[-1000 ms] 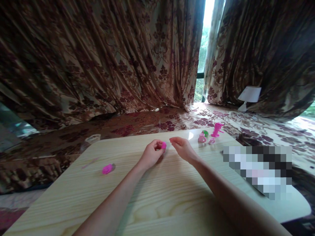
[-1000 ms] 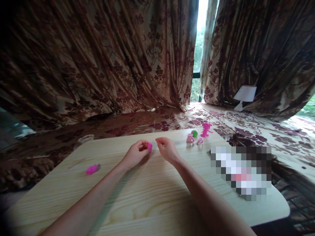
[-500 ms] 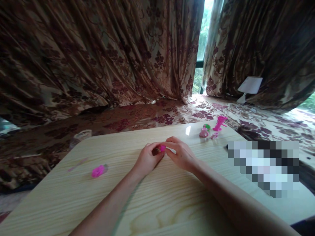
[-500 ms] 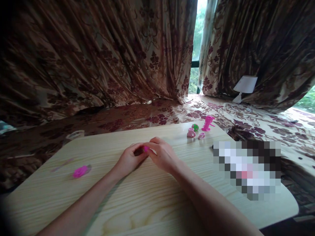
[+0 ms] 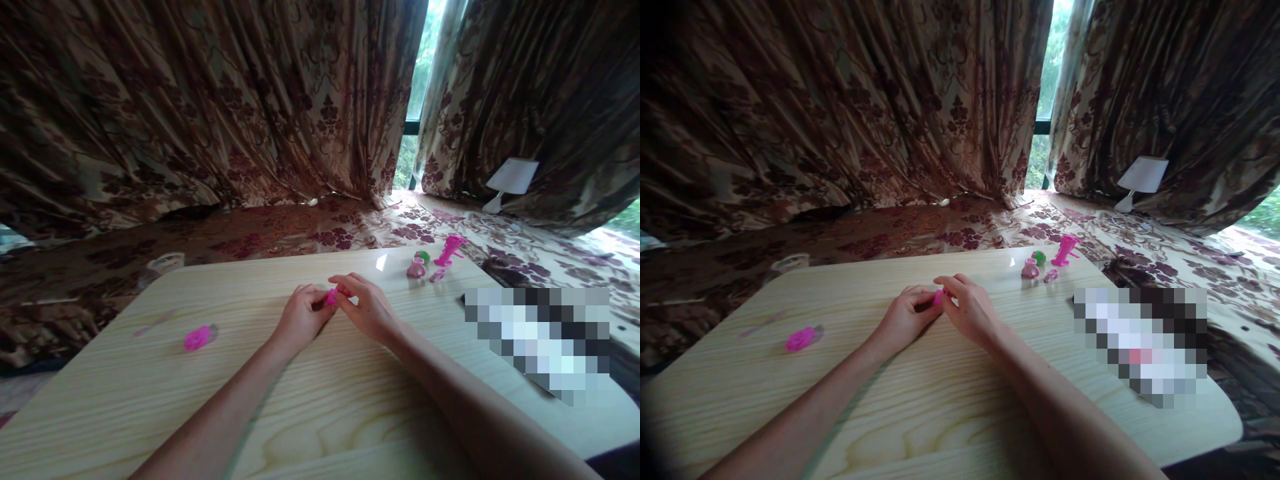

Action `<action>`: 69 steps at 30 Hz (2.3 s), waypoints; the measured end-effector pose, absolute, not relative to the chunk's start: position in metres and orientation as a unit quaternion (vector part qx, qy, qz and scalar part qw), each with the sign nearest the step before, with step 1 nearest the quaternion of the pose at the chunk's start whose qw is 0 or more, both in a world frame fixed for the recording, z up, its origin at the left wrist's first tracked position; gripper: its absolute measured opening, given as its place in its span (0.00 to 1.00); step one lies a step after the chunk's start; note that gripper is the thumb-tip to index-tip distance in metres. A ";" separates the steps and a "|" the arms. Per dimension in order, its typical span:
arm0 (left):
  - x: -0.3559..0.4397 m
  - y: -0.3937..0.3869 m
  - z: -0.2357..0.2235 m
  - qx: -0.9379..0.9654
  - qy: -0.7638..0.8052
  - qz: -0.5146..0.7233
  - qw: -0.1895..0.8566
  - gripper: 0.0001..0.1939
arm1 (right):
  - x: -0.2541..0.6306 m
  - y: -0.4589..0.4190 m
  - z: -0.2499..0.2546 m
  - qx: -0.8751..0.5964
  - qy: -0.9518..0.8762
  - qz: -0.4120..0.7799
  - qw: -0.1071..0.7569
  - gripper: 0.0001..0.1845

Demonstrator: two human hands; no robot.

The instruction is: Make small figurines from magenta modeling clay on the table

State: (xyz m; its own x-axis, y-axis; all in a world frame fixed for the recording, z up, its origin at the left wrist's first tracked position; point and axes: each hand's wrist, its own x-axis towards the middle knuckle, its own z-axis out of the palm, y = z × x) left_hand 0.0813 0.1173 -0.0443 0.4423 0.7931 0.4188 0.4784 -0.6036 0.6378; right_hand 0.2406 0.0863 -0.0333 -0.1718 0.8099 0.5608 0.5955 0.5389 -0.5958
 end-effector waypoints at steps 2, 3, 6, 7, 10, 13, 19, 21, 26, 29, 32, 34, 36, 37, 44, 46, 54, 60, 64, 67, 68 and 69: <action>0.081 0.117 -0.045 0.821 0.384 0.363 0.217 0.08 | 0.241 0.087 -0.034 -0.458 -0.762 0.117 0.442 0.14; 0.082 0.117 -0.045 0.822 0.383 0.362 0.213 0.08 | 0.241 0.087 -0.034 -0.456 -0.765 0.114 0.440 0.14; 0.081 0.117 -0.044 0.828 0.386 0.356 0.198 0.09 | 0.242 0.087 -0.034 -0.459 -0.762 0.115 0.442 0.13; 0.081 0.117 -0.044 0.830 0.388 0.352 0.192 0.09 | 0.243 0.087 -0.035 -0.461 -0.759 0.119 0.444 0.14; 0.081 0.118 -0.045 0.836 0.398 0.338 0.171 0.11 | 0.244 0.087 -0.036 -0.454 -0.761 0.123 0.448 0.15; 0.081 0.119 -0.047 0.839 0.402 0.331 0.156 0.11 | 0.244 0.088 -0.037 -0.444 -0.771 0.108 0.443 0.14; 0.081 0.118 -0.049 0.842 0.402 0.331 0.143 0.09 | 0.248 0.087 -0.041 -0.454 -0.768 0.090 0.443 0.18; 0.081 0.117 -0.048 0.844 0.403 0.327 0.136 0.09 | 0.250 0.087 -0.042 -0.453 -0.777 0.101 0.425 0.19; 0.081 0.117 -0.048 0.825 0.406 0.360 0.156 0.08 | 0.250 0.085 -0.044 -0.458 -0.781 0.107 0.411 0.20; 0.081 0.117 -0.048 0.822 0.408 0.363 0.161 0.08 | 0.249 0.084 -0.043 -0.457 -0.783 0.107 0.408 0.21; 0.082 0.118 -0.048 0.833 0.403 0.346 0.156 0.07 | 0.249 0.084 -0.042 -0.454 -0.780 0.092 0.421 0.22; 0.082 0.118 -0.048 0.832 0.403 0.348 0.157 0.08 | 0.249 0.084 -0.042 -0.452 -0.778 0.076 0.429 0.22; 0.081 0.118 -0.048 0.832 0.401 0.349 0.156 0.07 | 0.250 0.085 -0.042 -0.450 -0.783 0.067 0.424 0.22; 0.081 0.117 -0.048 0.833 0.401 0.348 0.156 0.07 | 0.250 0.085 -0.042 -0.450 -0.786 0.066 0.419 0.22; 0.081 0.118 -0.048 0.833 0.408 0.343 0.148 0.07 | 0.248 0.084 -0.042 -0.441 -0.784 0.070 0.432 0.23; 0.081 0.118 -0.049 0.835 0.408 0.342 0.143 0.07 | 0.248 0.084 -0.042 -0.440 -0.789 0.075 0.422 0.23; 0.082 0.116 -0.046 0.836 0.410 0.340 0.136 0.07 | 0.248 0.084 -0.042 -0.446 -0.788 0.081 0.417 0.23; 0.083 0.114 -0.045 0.832 0.408 0.348 0.140 0.06 | 0.248 0.084 -0.043 -0.446 -0.786 0.081 0.421 0.24; 0.082 0.114 -0.044 0.830 0.412 0.349 0.138 0.06 | 0.247 0.083 -0.043 -0.450 -0.782 0.086 0.422 0.24; 0.082 0.114 -0.043 0.831 0.412 0.347 0.140 0.05 | 0.248 0.083 -0.043 -0.449 -0.780 0.087 0.428 0.24; 0.082 0.114 -0.044 0.832 0.411 0.345 0.141 0.05 | 0.248 0.083 -0.043 -0.450 -0.781 0.088 0.423 0.24; 0.082 0.114 -0.044 0.832 0.409 0.345 0.143 0.05 | 0.249 0.083 -0.043 -0.452 -0.783 0.089 0.418 0.24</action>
State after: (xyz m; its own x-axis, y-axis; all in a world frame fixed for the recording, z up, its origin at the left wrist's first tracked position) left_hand 0.0818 0.1138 -0.0444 0.4270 0.7804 0.4569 0.5826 -0.6238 0.5210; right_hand 0.2487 0.0829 -0.0430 -0.2419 0.7817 0.5748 0.6326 0.5762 -0.5174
